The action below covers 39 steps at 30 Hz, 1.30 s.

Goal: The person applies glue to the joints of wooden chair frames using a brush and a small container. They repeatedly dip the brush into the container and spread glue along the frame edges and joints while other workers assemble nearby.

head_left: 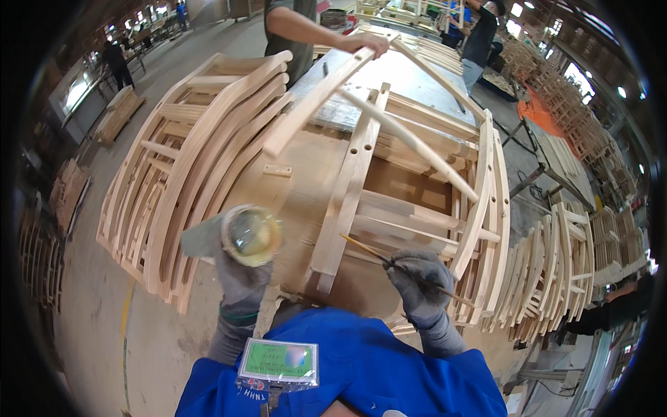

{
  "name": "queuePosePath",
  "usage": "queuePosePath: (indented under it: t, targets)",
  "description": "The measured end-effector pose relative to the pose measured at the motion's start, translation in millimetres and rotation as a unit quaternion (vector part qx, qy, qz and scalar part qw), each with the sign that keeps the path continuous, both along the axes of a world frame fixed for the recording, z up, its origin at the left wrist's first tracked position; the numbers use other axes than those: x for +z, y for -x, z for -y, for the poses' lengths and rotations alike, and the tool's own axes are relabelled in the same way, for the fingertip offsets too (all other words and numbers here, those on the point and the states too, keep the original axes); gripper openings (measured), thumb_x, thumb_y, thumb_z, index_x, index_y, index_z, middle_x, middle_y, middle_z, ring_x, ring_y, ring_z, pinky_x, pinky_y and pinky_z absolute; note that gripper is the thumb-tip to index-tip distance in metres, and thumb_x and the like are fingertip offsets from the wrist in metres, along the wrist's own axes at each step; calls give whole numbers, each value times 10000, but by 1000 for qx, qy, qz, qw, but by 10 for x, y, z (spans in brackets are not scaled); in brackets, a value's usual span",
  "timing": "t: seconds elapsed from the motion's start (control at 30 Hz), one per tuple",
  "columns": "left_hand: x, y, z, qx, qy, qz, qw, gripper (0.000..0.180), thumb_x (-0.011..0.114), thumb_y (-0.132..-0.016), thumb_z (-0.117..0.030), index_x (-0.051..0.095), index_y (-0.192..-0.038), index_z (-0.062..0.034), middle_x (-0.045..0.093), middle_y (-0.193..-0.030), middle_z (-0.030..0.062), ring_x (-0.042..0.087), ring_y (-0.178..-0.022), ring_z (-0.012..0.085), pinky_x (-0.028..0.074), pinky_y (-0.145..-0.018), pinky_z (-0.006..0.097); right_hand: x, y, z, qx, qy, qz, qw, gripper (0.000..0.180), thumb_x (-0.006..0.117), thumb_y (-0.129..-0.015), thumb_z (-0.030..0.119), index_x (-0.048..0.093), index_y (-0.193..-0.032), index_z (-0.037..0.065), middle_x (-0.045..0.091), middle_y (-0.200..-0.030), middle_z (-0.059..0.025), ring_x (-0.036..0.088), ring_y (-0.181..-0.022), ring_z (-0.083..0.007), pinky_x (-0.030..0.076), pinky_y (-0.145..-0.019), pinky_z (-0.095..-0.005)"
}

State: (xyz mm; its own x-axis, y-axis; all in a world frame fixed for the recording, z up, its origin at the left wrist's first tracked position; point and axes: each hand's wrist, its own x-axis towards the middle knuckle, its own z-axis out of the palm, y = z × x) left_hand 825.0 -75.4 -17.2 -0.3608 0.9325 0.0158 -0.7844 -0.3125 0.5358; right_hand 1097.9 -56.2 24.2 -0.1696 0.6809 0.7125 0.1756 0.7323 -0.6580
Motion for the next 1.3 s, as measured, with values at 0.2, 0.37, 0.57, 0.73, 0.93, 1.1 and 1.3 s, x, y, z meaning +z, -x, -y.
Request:
queuePosePath:
  t: [0.2,0.37,0.57,0.73,0.93,1.1,1.3]
  targets:
    - [179,-377,-282,-53,-52,-182,980,467,415,-911,-313,402,-1282,-29,492,-1251,118,494,-1149,248,429,-969,413,170,312,-257,98,-6,5,995,250,737,-712,22,579,-905,41,659,-932,-135,658,-735,-216,516,-610,-284]
    - [-13,-435,-325,-30,3,-243,970,512,294,-963,-437,439,-1267,-52,527,-1223,97,507,-1139,222,414,-979,367,245,490,-397,77,-70,30,994,239,704,-742,-6,559,-928,35,650,-929,-164,656,-745,-223,519,-619,-284]
    - [223,-533,-490,-68,-133,-46,988,493,299,-962,-419,436,-1260,-50,518,-1225,92,486,-1158,212,396,-991,356,-9,594,-188,66,100,-68,990,228,652,-781,-44,539,-968,20,642,-974,-171,650,-821,-219,528,-692,-300]
    - [-49,-474,-648,102,-109,-240,959,493,325,-957,-414,382,-1294,-59,462,-1269,79,470,-1163,224,392,-996,357,-4,515,-45,138,-31,29,989,213,621,-789,-62,545,-973,14,621,-1000,-230,636,-934,-301,528,-787,-376]
    - [41,-419,-770,-167,-145,126,967,470,394,-951,-336,290,-1358,-126,415,-1299,84,423,-1203,222,382,-1018,374,-133,615,-150,118,98,-203,967,189,578,-834,-53,515,-994,26,584,-1061,-271,624,-941,-353,534,-795,-452]
    - [-12,-371,-867,-115,-164,-56,978,482,372,-951,-384,298,-1361,-141,407,-1310,74,417,-1210,226,397,-1008,373,-170,765,-229,105,114,-160,975,225,598,-815,-63,507,-997,33,592,-1023,-284,625,-939,-357,538,-773,-430]
    - [-194,-220,-1115,-63,30,-95,993,494,364,-947,-449,366,-1332,-139,449,-1294,65,445,-1196,218,408,-996,368,-149,900,-467,65,92,-143,983,241,638,-768,-75,537,-960,29,629,-929,-261,636,-921,-345,542,-730,-417]
